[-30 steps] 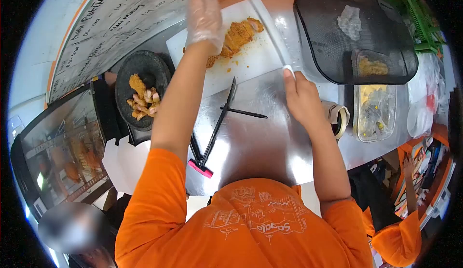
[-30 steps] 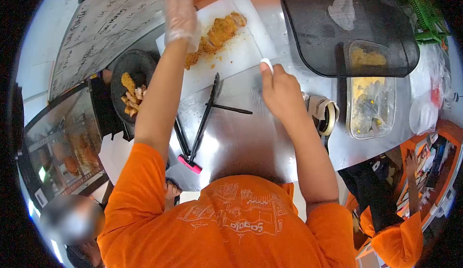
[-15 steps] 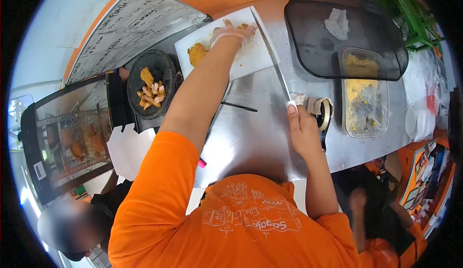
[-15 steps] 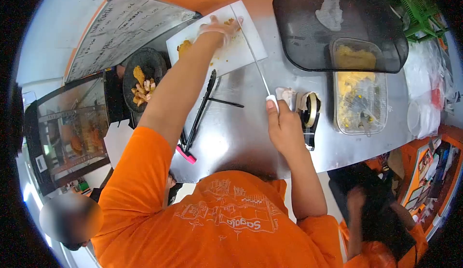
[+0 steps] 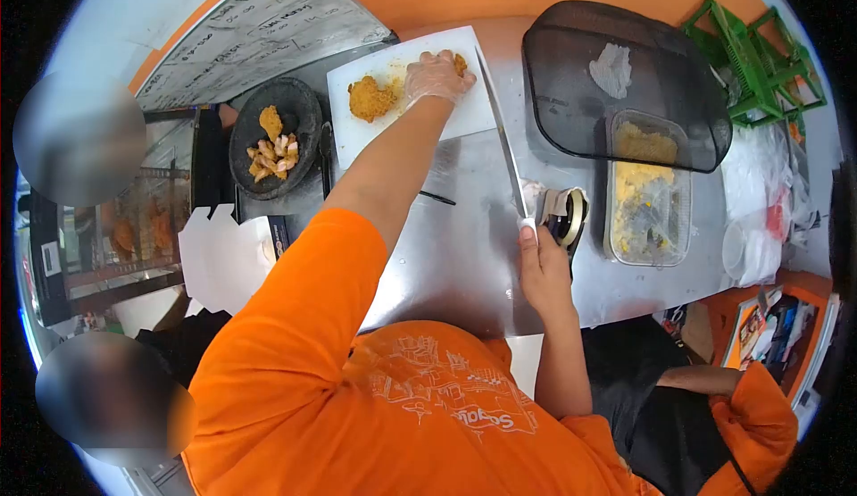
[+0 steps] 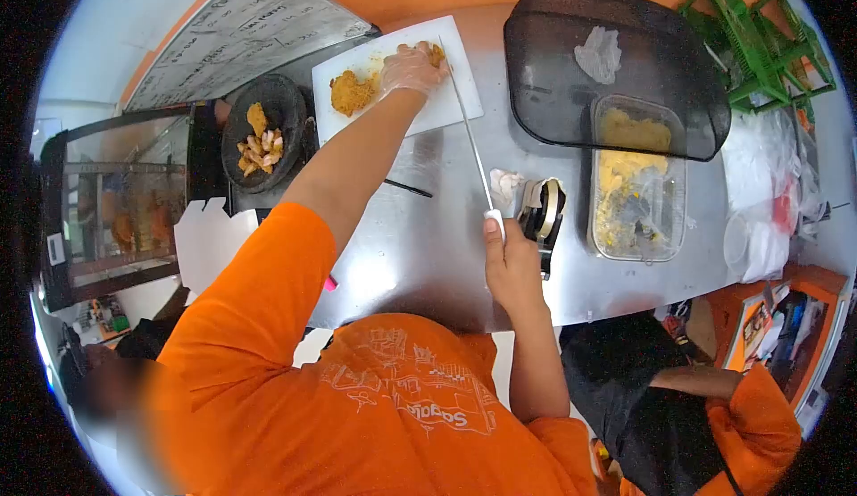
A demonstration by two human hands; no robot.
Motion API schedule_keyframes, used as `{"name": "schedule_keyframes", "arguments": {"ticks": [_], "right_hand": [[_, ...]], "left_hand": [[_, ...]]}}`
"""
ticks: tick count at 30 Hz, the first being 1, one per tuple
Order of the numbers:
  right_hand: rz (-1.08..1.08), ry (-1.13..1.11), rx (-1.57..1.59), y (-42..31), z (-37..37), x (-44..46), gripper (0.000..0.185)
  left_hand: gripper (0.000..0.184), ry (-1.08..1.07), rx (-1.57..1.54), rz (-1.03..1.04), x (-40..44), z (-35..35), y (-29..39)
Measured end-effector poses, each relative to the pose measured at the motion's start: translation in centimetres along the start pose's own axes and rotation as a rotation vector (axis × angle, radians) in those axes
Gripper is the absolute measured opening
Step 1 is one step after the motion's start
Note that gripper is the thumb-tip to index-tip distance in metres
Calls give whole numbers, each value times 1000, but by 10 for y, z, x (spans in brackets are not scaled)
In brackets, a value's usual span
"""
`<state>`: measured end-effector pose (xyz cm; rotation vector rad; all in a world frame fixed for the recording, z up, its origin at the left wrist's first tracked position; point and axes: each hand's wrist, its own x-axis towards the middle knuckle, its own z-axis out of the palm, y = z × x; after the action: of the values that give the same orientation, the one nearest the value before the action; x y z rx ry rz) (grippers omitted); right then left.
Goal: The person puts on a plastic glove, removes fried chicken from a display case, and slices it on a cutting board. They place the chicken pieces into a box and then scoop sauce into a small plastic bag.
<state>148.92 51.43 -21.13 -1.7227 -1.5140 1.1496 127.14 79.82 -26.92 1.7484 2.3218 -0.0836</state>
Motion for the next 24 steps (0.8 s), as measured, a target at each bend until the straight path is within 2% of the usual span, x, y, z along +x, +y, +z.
{"name": "schedule_keyframes", "arguments": {"ticks": [3, 5, 6, 8, 10, 11, 13, 14, 16, 17, 19, 20, 22, 23, 24], "right_hand": [[14, -49, 0, 0, 1, -5, 46], [32, -113, -35, 0, -1, -9, 48], [48, -101, -62, 4, 0, -11, 49], [103, -104, -20, 27, 7, -13, 54], [146, -119, 23, 25, 5, -17, 53], [189, -128, 126, 17, 7, -20, 52], [199, -140, 209, 14, 8, -23, 49], [188, -166, 193, 12, 7, -25, 49], [198, -148, 204, 10, 6, -27, 48], [199, -164, 188, 9, 6, -28, 48], [208, -191, 199, 8, 8, -29, 47], [234, -194, 185, 4, 10, -29, 47], [248, -210, 179, 0, 17, -28, 47], [264, -218, 176, -2, 19, -28, 47], [262, -220, 175, -4, 23, -27, 47]], "left_hand": [[63, 46, 31, 64, 3, 3, -4], [59, -9, -55, 174, 9, 1, -6], [53, -27, -1, 189, 19, 3, -4], [46, 39, -8, 271, 22, 10, -10], [41, 31, -96, 148, 22, 7, -14], [43, 80, -187, 178, 16, 2, -21], [45, 158, -409, 87, 18, 6, -22], [45, 167, -419, 57, 16, 5, -20], [43, 324, -758, -89, 3, -10, -16], [43, 324, -766, -111, -11, -19, -20], [40, 415, -1187, -33, -51, -52, -47], [36, 433, -1287, 24, -62, -52, -65], [33, 346, -1429, -49, -113, -77, -118], [28, 458, -1427, -12, -129, -70, -152], [28, 572, -1200, -15, -146, -61, -197]]}}
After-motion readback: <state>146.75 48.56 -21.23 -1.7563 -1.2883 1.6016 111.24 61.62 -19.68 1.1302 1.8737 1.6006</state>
